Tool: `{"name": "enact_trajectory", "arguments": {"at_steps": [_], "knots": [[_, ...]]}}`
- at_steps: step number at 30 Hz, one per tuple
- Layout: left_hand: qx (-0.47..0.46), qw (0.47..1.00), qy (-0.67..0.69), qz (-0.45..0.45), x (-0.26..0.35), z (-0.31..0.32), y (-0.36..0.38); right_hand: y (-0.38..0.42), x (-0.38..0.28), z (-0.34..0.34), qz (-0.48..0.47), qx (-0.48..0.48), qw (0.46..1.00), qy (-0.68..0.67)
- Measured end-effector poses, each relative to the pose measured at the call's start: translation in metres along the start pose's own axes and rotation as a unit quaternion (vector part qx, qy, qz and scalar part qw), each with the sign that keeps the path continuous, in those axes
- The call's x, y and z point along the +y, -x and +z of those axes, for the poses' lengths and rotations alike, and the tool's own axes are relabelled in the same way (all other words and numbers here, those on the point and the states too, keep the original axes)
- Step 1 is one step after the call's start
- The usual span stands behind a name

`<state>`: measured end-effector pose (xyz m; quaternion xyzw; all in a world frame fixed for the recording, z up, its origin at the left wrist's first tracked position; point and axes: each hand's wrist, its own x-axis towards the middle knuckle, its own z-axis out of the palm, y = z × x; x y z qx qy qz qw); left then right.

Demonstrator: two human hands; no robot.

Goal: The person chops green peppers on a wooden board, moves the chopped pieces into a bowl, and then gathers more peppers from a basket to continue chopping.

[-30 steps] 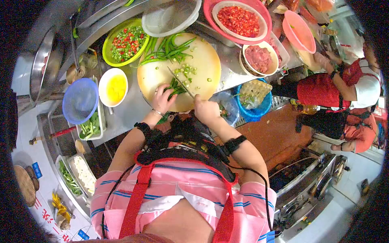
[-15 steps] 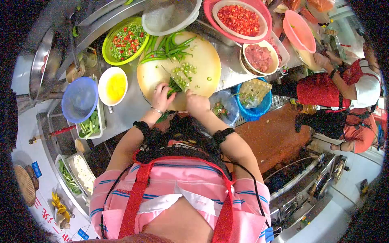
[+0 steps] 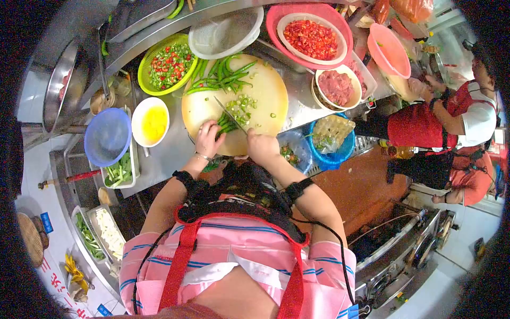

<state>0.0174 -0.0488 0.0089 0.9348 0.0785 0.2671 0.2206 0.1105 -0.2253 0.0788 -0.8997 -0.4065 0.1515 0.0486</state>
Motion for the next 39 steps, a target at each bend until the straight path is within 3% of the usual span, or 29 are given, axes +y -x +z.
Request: {"name": "enact_trajectory", "arguments": {"at_steps": [7,12,15,22,31,34,36,39], "knots": [[0.025,0.999,-0.018,-0.023,-0.007,0.004,-0.007,-0.027,-0.01,0.018,-0.003,0.02,1.0,0.02],[-0.043,0.997,0.02,-0.065,-0.007,0.007,-0.003,-0.021,-0.007,0.011,-0.004,0.023,0.999,0.021],[-0.032,0.997,-0.007,-0.072,-0.005,0.008,-0.004,-0.027,-0.016,0.029,0.009,0.019,0.998,0.052],[0.06,0.998,0.016,-0.02,-0.007,-0.001,0.001,-0.012,-0.005,0.017,-0.017,0.05,0.999,-0.002],[0.03,0.999,0.012,-0.025,-0.005,-0.004,-0.005,-0.011,-0.004,0.01,-0.022,0.011,1.0,0.001],[0.022,0.999,0.013,-0.025,-0.006,-0.002,-0.004,-0.018,-0.011,0.025,-0.041,0.04,0.998,0.023],[0.028,0.999,0.017,-0.01,-0.009,-0.002,-0.008,-0.026,-0.014,0.016,-0.01,-0.063,0.997,0.031],[0.021,1.0,0.02,-0.003,-0.011,-0.005,-0.007,-0.013,-0.003,0.007,-0.035,0.0,0.999,0.026]]}}
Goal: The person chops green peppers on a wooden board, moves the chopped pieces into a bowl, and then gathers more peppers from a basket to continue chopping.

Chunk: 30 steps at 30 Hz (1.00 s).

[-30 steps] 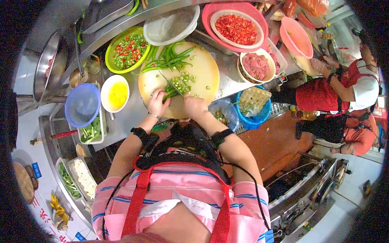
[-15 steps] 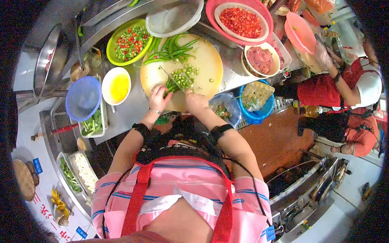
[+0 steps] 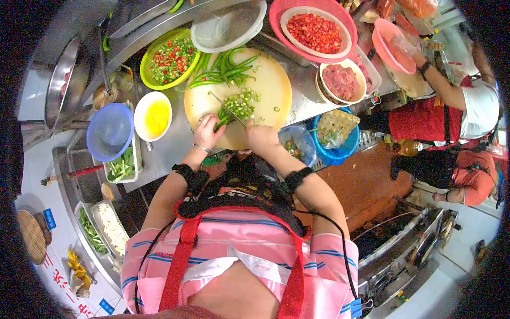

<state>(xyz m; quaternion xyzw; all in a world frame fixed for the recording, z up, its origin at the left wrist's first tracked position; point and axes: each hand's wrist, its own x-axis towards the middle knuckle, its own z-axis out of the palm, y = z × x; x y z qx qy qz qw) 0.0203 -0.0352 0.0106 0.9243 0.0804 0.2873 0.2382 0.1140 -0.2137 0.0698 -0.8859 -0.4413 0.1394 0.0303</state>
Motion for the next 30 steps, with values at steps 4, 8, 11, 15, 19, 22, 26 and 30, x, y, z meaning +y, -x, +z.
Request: {"name": "enact_trajectory", "arguments": {"at_steps": [4,8,11,15,19,22,26,30], "knots": [[-0.014,1.0,-0.012,-0.022,0.005,0.001,0.003,0.001,-0.007,0.013,-0.014,0.022,0.998,-0.051],[-0.009,1.0,-0.005,-0.001,0.001,-0.001,0.005,-0.011,-0.008,0.012,0.019,-0.03,0.999,-0.029],[0.002,1.0,-0.02,-0.015,0.006,-0.009,0.009,0.002,-0.007,-0.006,0.004,-0.01,1.0,-0.025],[-0.002,0.999,-0.037,-0.018,0.005,-0.006,0.016,-0.008,-0.015,0.023,-0.014,0.025,1.0,-0.005],[-0.012,0.999,-0.027,-0.032,0.001,-0.006,0.011,-0.002,-0.003,0.007,-0.013,0.045,0.999,-0.023],[-0.014,1.0,-0.018,-0.01,0.002,-0.006,0.008,0.005,-0.002,0.001,-0.012,0.042,0.999,-0.022],[-0.014,1.0,-0.025,0.004,0.003,-0.005,0.003,-0.011,-0.006,0.03,-0.008,0.048,0.999,0.012],[-0.005,1.0,-0.021,-0.004,0.0,-0.004,0.006,0.0,-0.004,0.009,-0.023,0.041,0.999,-0.016]]}}
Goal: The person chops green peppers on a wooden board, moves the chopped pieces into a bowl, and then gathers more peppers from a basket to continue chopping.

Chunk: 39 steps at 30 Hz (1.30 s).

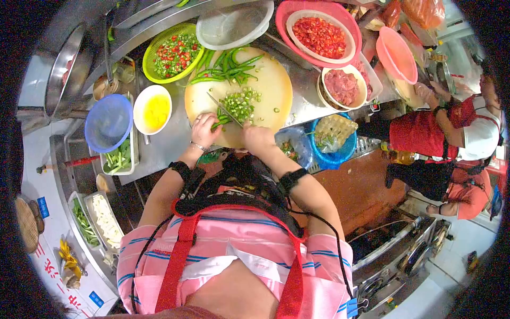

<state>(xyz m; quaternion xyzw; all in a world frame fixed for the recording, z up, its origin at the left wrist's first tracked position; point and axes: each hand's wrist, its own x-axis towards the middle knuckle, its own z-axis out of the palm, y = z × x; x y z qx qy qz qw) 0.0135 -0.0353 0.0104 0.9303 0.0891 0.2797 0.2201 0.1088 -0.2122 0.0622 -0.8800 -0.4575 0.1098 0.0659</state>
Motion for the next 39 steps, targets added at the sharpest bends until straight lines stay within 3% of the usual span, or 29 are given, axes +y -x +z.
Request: {"name": "enact_trajectory", "arguments": {"at_steps": [14,17,19,28,30,32,39], "knots": [[0.037,0.998,-0.016,-0.048,-0.001,-0.003,0.024,0.004,-0.011,-0.004,-0.005,-0.07,0.996,-0.052],[0.041,0.996,-0.048,-0.056,0.004,-0.004,0.019,-0.006,-0.008,0.01,0.007,-0.042,0.999,-0.024],[0.046,0.996,-0.049,-0.055,0.004,-0.003,0.018,-0.002,-0.003,-0.003,-0.003,-0.09,0.996,0.018],[0.027,0.995,-0.043,-0.089,0.008,-0.009,0.027,-0.002,-0.007,0.003,-0.033,-0.05,0.998,-0.014],[0.091,0.987,-0.074,-0.108,0.012,-0.013,0.029,0.006,-0.011,-0.005,-0.02,-0.051,0.998,-0.005],[0.089,0.987,-0.074,-0.116,0.005,-0.013,0.039,0.006,-0.013,-0.005,-0.007,-0.059,0.998,0.002],[0.083,0.988,-0.093,-0.088,0.007,-0.007,0.033,0.004,-0.003,-0.006,-0.005,-0.053,0.999,-0.001]]}}
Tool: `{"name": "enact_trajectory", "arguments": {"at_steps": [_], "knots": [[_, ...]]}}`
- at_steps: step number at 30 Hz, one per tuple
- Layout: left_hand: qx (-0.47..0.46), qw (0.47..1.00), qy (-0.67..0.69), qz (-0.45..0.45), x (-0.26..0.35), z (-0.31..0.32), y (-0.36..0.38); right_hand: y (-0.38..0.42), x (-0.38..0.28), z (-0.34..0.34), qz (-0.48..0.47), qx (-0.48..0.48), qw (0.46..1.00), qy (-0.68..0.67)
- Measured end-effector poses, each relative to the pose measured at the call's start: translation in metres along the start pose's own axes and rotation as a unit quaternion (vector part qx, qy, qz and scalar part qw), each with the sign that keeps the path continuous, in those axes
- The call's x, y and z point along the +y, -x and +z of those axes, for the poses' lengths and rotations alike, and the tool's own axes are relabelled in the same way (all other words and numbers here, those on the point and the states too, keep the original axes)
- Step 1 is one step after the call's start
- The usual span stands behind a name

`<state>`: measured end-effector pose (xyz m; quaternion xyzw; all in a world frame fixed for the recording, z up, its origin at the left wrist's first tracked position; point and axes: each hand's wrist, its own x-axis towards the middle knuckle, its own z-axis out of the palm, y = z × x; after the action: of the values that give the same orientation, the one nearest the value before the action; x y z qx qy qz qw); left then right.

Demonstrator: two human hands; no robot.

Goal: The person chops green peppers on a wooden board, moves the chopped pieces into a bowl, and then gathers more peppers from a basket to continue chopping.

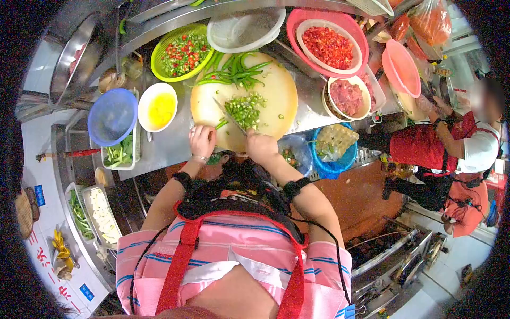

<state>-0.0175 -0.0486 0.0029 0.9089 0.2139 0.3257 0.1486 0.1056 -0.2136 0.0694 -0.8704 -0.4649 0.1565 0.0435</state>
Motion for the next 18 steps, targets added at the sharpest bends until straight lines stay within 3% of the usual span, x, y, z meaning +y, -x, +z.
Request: {"name": "enact_trajectory", "arguments": {"at_steps": [18], "knots": [[-0.016,0.999,-0.009,-0.031,0.008,0.005,0.004,-0.001,-0.007,0.007,-0.017,0.038,0.999,-0.014]]}}
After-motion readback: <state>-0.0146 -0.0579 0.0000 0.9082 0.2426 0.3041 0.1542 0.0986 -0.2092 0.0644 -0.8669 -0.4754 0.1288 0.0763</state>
